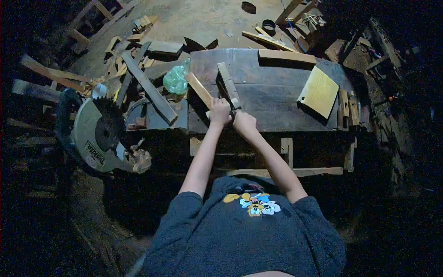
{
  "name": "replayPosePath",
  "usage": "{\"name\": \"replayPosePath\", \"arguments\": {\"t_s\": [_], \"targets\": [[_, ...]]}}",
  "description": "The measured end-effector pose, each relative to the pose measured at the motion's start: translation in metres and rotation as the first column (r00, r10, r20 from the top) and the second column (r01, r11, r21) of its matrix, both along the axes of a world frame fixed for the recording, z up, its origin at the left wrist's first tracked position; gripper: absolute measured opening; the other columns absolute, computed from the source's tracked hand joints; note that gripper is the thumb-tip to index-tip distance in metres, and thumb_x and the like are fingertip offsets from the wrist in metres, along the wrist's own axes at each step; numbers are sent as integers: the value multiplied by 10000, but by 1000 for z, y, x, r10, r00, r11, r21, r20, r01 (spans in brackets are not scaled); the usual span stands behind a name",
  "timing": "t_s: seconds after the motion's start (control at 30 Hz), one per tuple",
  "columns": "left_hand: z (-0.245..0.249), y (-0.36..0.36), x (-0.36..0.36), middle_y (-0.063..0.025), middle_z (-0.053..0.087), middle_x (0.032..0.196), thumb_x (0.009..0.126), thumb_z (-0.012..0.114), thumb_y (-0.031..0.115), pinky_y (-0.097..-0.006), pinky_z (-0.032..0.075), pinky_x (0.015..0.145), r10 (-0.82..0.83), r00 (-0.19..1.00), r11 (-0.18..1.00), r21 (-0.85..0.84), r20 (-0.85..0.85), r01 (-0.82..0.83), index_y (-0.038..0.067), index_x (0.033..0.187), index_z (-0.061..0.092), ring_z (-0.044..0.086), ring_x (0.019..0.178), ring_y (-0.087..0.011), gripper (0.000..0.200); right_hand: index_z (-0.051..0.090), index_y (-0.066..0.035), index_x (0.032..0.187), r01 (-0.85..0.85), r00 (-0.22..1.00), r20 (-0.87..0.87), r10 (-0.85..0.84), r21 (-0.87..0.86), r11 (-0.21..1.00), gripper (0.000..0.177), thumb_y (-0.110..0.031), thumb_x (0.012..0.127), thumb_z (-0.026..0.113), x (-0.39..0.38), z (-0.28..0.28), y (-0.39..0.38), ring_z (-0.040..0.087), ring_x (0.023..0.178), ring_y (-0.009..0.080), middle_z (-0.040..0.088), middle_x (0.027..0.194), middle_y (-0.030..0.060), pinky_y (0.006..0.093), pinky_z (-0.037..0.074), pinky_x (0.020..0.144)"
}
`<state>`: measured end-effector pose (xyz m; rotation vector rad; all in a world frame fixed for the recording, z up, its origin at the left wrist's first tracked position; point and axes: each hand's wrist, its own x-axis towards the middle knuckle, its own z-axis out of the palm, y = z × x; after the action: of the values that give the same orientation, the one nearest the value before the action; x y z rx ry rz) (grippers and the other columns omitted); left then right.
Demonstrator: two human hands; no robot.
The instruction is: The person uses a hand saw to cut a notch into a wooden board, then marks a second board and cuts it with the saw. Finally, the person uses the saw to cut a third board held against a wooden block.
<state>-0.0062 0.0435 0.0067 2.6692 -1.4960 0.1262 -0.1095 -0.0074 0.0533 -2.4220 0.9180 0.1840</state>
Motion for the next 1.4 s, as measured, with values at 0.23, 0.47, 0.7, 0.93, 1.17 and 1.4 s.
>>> {"name": "replayPosePath", "arguments": {"t_s": [0.23,0.47,0.7,0.93,1.17,1.4], "targets": [[1,1,2,-126,502,859,459,676,268,-361,265,895,2,992,1000,-17,-124,-4,28,833,455,440,907,-260,497,465,-80,914,21,998,-60,-19,43,999,221,-237,785,379,-101,36,30,537,588,343,539,632,204,434,429,527],[-12,-11,31,-171,523,816,492,639,290,-363,320,827,144,921,989,81,-362,-123,-24,763,529,434,914,-300,430,494,-61,861,39,992,-128,-17,174,984,214,-233,791,388,-152,80,48,529,626,341,547,664,179,408,417,560],[-27,-3,58,-141,531,814,500,655,386,-373,337,793,-31,908,996,-94,-418,-9,28,762,560,481,848,-287,454,483,-56,917,225,974,-27,-223,153,962,244,-249,792,402,-158,89,44,523,645,345,540,671,189,419,392,555],[-11,-8,56,-113,582,772,596,544,547,-424,324,781,-25,799,969,183,-601,168,73,843,582,532,785,-270,536,485,-71,900,133,983,122,-138,47,990,240,-266,786,407,-138,53,40,528,577,336,543,630,176,425,413,507],[4,3,49,-121,576,789,594,516,586,-432,315,798,-15,863,997,61,-505,52,62,850,569,521,805,-290,586,475,-69,911,106,987,128,-97,-68,992,237,-257,777,420,-127,20,37,530,502,310,536,560,159,412,418,451],[-2,5,24,-124,533,899,504,685,313,-450,264,876,3,972,995,94,-233,20,33,852,485,446,941,-290,490,471,-67,855,-29,994,94,55,-258,966,194,-228,748,461,-128,15,32,530,436,258,520,490,106,367,421,391]]}}
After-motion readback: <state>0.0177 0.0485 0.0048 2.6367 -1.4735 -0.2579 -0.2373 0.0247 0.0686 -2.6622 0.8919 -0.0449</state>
